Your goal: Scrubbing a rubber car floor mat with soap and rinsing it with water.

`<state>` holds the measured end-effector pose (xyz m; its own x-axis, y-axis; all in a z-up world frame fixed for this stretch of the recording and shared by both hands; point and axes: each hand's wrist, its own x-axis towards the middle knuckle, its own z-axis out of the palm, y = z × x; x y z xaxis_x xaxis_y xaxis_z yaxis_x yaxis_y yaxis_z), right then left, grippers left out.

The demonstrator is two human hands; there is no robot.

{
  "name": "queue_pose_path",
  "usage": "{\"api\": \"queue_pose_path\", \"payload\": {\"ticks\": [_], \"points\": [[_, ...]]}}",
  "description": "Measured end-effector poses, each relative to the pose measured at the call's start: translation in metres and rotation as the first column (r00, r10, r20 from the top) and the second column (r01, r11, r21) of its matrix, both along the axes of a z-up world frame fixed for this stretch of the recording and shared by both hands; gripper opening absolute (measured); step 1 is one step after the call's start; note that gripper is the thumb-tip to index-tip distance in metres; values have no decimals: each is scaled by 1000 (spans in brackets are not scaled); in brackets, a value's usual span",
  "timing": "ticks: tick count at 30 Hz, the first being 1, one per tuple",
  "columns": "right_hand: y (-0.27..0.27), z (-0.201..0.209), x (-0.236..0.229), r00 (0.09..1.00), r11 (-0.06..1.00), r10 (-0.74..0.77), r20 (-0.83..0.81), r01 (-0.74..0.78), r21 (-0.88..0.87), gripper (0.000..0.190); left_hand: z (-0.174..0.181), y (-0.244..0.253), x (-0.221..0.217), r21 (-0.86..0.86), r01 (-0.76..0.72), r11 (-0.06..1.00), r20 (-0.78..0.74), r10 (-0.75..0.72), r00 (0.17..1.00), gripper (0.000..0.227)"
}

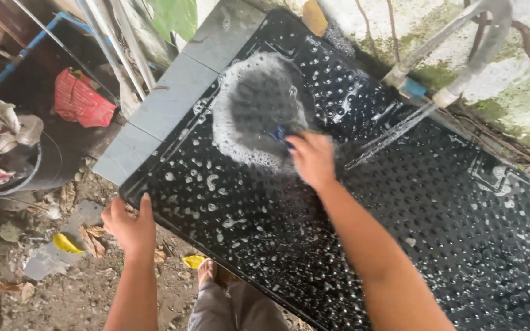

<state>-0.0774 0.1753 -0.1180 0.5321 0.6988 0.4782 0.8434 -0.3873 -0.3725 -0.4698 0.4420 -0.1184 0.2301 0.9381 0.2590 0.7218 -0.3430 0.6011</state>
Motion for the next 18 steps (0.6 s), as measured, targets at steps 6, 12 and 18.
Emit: {"api": "queue_pose_path", "payload": {"ticks": [6, 12, 18], "points": [[-108, -26, 48, 810, 786, -487, 326, 570, -239, 31, 3, 21, 7, -64, 3, 998, -73, -8, 997, 48], [31, 3, 33, 492, 484, -863, -110, 747, -456, 36, 56, 30, 9, -119, 190, 975, -109, -203, 973, 35], [142, -23, 1, 803, 800, -594, -56, 581, -152, 28, 46, 51, 5, -59, 331, 942, -54, -334, 941, 35]]}}
